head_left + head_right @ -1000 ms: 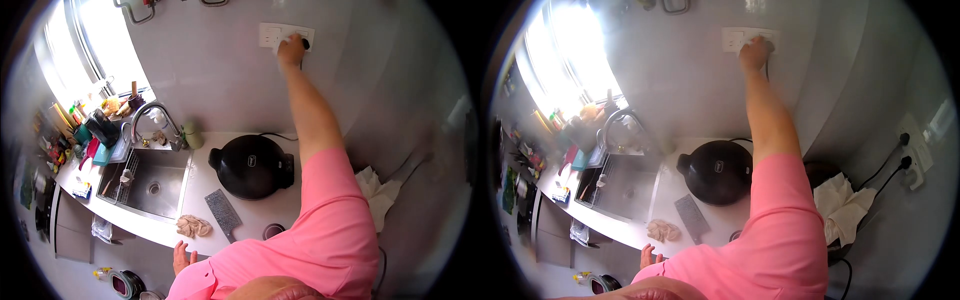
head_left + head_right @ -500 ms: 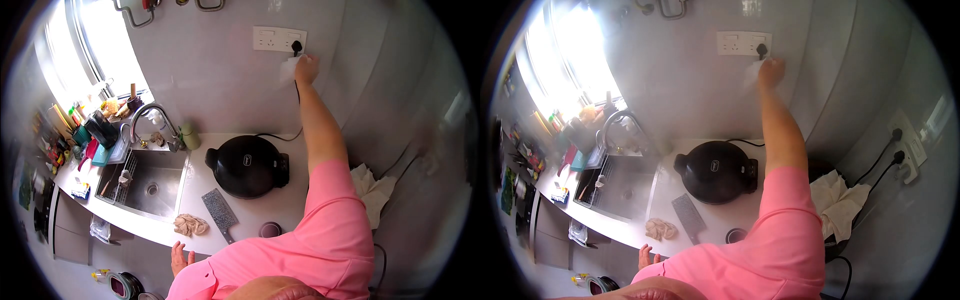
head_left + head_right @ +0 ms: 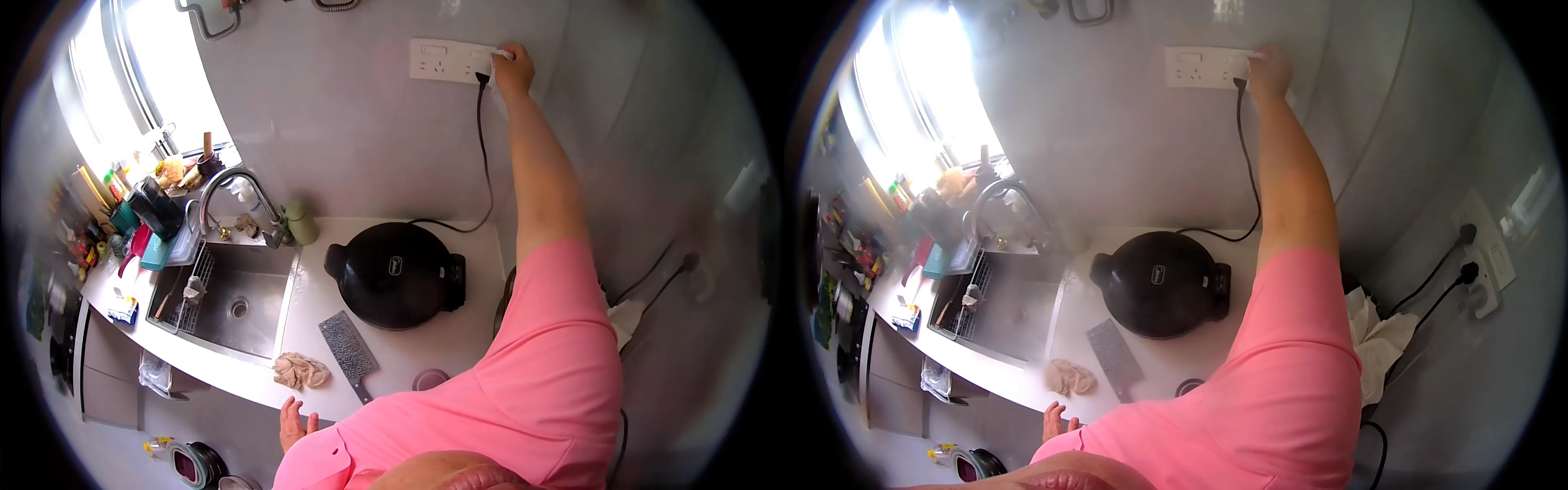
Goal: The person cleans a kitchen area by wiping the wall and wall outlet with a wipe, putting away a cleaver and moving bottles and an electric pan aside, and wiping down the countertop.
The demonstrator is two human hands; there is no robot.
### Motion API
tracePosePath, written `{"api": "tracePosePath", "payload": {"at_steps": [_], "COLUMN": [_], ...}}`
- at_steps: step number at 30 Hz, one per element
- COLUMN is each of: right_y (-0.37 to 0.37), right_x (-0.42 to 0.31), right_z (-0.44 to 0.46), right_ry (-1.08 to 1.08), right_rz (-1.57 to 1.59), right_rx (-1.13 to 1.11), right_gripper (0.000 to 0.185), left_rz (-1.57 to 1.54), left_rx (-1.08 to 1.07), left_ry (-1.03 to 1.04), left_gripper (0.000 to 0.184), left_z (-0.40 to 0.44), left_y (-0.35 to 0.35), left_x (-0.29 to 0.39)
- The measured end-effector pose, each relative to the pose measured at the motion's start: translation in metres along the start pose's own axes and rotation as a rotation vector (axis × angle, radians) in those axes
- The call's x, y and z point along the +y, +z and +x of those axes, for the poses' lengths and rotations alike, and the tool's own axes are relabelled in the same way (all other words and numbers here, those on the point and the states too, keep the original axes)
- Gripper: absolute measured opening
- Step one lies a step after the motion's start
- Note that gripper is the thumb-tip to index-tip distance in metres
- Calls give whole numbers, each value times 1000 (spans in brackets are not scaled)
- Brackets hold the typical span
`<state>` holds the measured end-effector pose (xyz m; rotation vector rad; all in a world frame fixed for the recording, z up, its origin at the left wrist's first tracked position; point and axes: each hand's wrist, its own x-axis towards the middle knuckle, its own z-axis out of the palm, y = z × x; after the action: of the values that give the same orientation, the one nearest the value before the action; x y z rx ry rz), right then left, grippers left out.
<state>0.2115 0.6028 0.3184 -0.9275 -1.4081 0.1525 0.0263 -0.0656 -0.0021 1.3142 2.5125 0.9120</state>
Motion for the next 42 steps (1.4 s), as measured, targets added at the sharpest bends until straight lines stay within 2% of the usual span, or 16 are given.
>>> {"api": "tracePosePath", "payload": {"at_steps": [6,8,11,14,18,23,25,31,33,35,36,38,42], "right_y": [8,13,12,11,3,-3,-3,-8,-6,2,4,-2,-8], "right_x": [32,34,22,36,36,14,16,9,6,8,10,10,-6], "right_z": [-7,5,18,1,-19,4,-1,-12,-7,8,13,16,20], "right_ry": [92,-149,-117,-67,38,-158,-147,-112,-88,-214,-213,-208,-301], "right_rz": [-54,-150,-86,78,-42,-65,-108,-128,-135,-166,-163,-88,-163], "right_rx": [13,157,182,108,1,11,7,-54,-65,136,134,22,-35], "right_gripper": [19,11,11,13,13,16,17,18,18,12,12,13,14], "left_rz": [-10,4,21,20,25,41,21,26,-4,1,10,13,7], "left_rx": [11,-5,-23,-37,-67,-69,-105,-104,-104,-105,-106,-122,-114], "left_ry": [5,19,26,22,56,31,-6,71,29,31,34,19,10], "left_gripper": [40,40,40,41,42,42,43,42,42,42,43,42,41], "left_z": [-1,1,-1,0,3,6,7,16,16,13,13,10,12], "left_y": [0,-1,-2,-1,0,0,-1,6,7,9,8,5,8], "left_x": [-10,-14,-14,-9,-5,1,3,12,11,7,5,4,9]}}
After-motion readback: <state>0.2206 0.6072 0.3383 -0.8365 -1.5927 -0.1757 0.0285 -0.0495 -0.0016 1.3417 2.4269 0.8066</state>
